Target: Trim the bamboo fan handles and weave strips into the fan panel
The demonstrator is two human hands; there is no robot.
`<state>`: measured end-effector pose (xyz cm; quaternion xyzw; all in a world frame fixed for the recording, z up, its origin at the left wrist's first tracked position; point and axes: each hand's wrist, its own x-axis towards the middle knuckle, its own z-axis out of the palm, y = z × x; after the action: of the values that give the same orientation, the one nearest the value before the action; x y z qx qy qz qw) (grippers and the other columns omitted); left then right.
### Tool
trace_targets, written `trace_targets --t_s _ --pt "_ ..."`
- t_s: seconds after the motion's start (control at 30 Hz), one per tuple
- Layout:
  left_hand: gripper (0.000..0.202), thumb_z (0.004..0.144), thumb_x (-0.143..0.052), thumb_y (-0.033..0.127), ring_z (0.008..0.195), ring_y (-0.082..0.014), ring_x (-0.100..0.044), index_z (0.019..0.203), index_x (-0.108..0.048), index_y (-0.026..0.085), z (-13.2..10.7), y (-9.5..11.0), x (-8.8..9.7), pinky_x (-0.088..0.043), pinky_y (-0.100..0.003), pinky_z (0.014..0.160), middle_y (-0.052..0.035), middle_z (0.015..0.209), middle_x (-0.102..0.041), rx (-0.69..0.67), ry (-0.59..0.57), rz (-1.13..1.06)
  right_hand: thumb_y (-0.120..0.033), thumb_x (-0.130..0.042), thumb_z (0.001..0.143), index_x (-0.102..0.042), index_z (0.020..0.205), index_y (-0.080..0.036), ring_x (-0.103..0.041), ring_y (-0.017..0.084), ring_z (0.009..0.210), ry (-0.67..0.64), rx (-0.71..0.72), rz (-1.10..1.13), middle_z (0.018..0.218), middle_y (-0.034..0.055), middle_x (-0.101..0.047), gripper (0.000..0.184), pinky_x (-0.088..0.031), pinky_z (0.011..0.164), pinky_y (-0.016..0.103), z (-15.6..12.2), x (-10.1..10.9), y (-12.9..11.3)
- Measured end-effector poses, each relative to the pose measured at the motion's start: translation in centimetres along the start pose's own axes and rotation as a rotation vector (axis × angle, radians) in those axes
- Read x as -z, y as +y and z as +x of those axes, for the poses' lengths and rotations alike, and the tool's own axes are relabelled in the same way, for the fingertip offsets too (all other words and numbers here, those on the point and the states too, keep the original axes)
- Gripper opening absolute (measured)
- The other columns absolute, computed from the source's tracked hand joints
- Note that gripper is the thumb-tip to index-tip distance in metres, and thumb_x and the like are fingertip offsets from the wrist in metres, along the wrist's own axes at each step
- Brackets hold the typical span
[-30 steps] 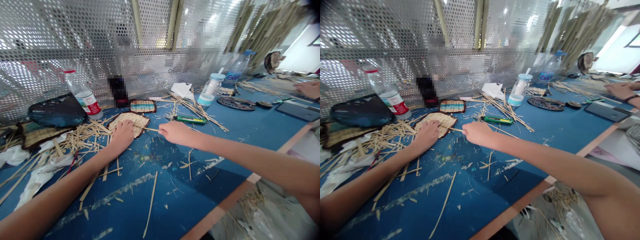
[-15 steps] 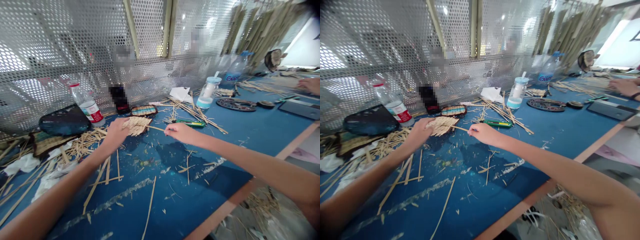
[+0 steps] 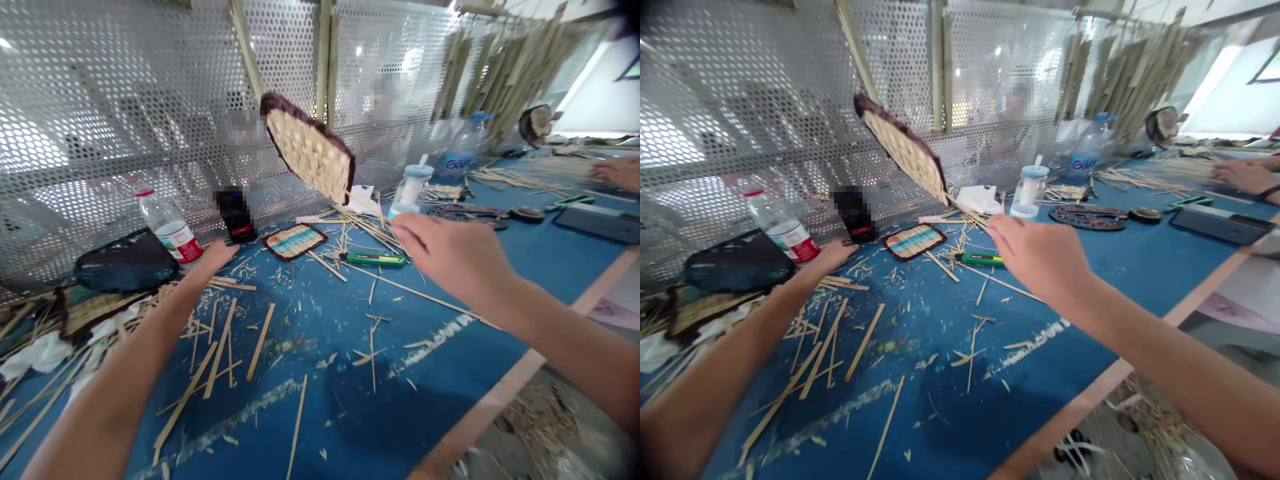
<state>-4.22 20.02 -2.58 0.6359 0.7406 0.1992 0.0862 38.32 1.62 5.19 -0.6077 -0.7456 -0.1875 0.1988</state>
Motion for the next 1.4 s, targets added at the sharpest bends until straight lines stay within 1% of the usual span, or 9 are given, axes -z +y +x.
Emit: trace_targets --t_s 0.2,0.4,0.53,0.77,0.97,1.07,1.17,1.27,1.4 --pt "0.036 0.092 -0.059 0.037 0.108 -0.0245 -0.06 0.12 -0.058 0.014 2.2 -0.1 -1.3 -0.05 -0.047 0.093 -0.0107 0.121 -0.06 -0.002 -0.018 0.107 -0.002 -0.044 0.084 -0.052 0.136 -0.019 -0.065 0.026 0.082 -0.241 0.298 -0.148 0.096 0.0111 -0.07 0.056 -0.04 0.067 0.035 -5.7 -3.9 -3.6" --pt "0.034 0.094 -0.056 0.039 0.103 -0.0231 -0.061 0.116 -0.059 0.013 1.5 1.1 -0.1 -0.051 -0.046 0.091 -0.0104 0.116 -0.062 0.051 0.03 0.12 -0.004 -0.048 0.082 -0.048 0.134 -0.023 -0.068 0.021 0.076 -0.453 0.426 0.107 0.097 0.0044 -0.071 0.056 -0.038 0.056 0.03 -8.4 -4.2 -5.4" --pt "0.034 0.096 -0.049 0.036 0.104 -0.0231 -0.061 0.12 -0.056 0.013 -3.9 3.5 1.6 -0.047 -0.043 0.094 -0.0109 0.115 -0.063 -0.08 0.105 0.081 -0.024 -0.044 0.096 -0.058 0.104 -0.023 -0.06 0.015 0.06 -0.538 0.253 0.353 0.076 -0.0007 -0.068 0.016 -0.029 0.05 0.027 -6.9 -3.9 -4.6" --pt "0.035 0.093 -0.037 0.05 0.087 -0.0253 -0.06 0.092 -0.058 0.023 -17.9 6.9 6.5 -0.041 -0.034 0.075 -0.0049 0.091 -0.064 -0.446 0.223 0.1 -0.034 -0.054 0.091 -0.06 0.093 -0.022 -0.048 0.01 0.056 -0.349 0.094 0.76 0.066 -0.0037 -0.058 0.013 -0.033 0.054 0.026 -2.8 -4.2 -4.3" --pt "0.039 0.096 -0.035 0.045 0.099 -0.0338 -0.055 0.098 -0.064 0.019 -21.6 5.6 7.9 -0.038 -0.045 0.087 -0.0111 0.104 -0.065 -0.558 0.481 0.304 -0.03 -0.057 0.09 -0.054 0.086 -0.02 -0.043 0.008 0.055 -0.235 0.133 1.067 0.066 -0.0045 -0.052 0.011 -0.032 0.053 0.026 0.3 -5.0 -7.2" --pt "0.038 0.094 -0.042 0.051 0.093 -0.0279 -0.062 0.099 -0.068 0.024 -23.0 4.4 6.5 -0.042 -0.038 0.086 -0.006 0.099 -0.07 -0.53 0.17 -0.007 -0.032 -0.058 0.09 -0.052 0.086 -0.02 -0.042 0.008 0.057 -0.266 0.134 1.325 0.067 -0.005 -0.049 0.014 -0.033 0.053 0.025 1.0 -5.2 -9.7" --pt "0.046 0.089 -0.05 0.059 0.093 -0.024 -0.065 0.124 -0.062 0.031 -24.1 4.1 4.5 -0.048 -0.032 0.079 -0.0029 0.111 -0.07 -0.256 -0.176 -0.447 -0.032 -0.059 0.09 -0.05 0.089 -0.021 -0.043 0.008 0.057 -0.37 0.167 1.573 0.066 -0.0063 -0.048 0.014 -0.035 0.053 0.023 0.6 -5.0 -13.4" --pt "0.052 0.087 -0.053 0.061 0.101 -0.023 -0.063 0.126 -0.061 0.026 -24.4 4.4 3.9 -0.052 -0.028 0.079 -0.0056 0.12 -0.066 -0.086 -0.122 -0.93 -0.032 -0.062 0.088 -0.048 0.087 -0.022 -0.039 0.007 0.054 -0.565 0.236 1.732 0.063 -0.0079 -0.045 0.017 -0.032 0.05 0.022 -0.8 -4.9 -16.7" --pt "0.045 0.089 -0.053 0.058 0.09 -0.0193 -0.064 0.107 -0.068 0.02 -24.4 5.0 4.3 -0.055 -0.025 0.071 -0.0064 0.1 -0.07 0.029 -0.081 -1.398 -0.034 -0.062 0.089 -0.047 0.089 -0.023 -0.033 0.007 0.048 -0.684 0.187 1.803 0.056 -0.0102 -0.038 0.018 -0.026 0.044 0.021 -2.4 -6.0 -18.0"
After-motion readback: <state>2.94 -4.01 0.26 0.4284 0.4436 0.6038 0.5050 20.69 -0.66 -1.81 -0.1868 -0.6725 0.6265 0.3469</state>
